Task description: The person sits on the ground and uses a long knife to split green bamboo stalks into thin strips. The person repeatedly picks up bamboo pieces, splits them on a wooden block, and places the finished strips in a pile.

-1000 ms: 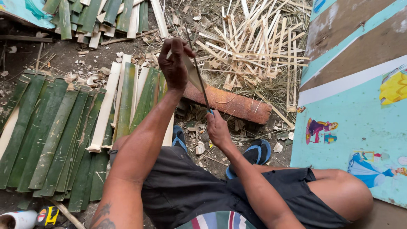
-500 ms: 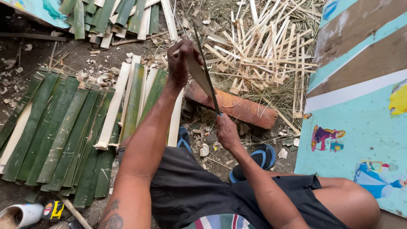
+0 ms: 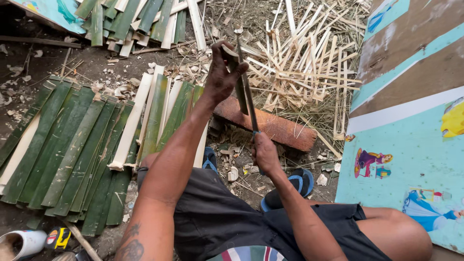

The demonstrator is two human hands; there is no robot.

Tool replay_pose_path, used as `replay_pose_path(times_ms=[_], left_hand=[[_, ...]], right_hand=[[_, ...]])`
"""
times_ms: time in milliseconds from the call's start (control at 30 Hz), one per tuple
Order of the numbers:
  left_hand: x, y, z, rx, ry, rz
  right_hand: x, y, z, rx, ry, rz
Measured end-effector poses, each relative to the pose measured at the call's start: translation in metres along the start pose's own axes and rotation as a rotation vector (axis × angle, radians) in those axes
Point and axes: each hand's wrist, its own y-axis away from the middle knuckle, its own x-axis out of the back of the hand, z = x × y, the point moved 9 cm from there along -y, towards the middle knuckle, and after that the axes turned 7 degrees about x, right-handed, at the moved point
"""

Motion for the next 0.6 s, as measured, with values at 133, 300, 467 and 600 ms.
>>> replay_pose_path(times_ms=[133,300,467,600], left_hand=[[0.004,-0.003,0.006,-0.095,-0.09,0.058],[0.007,0.004,-0.009,-0.058,-0.012,0.142],[0.024,0.012,-0.027,0.059,-0.207,0.476],[0.036,0.02,-0.043,0.168,-0.261,0.622]], right_hand=[[0.0,-0.002,-0.022,0.158,0.292,0.086],[0.013,-0.003,0.063,-0.329,0.232,0.14],[0.014,-0.02,0.04,-0.226,0.264,0.121],[-0.016,-0.027,0.011,0.098,0.395,0.109]])
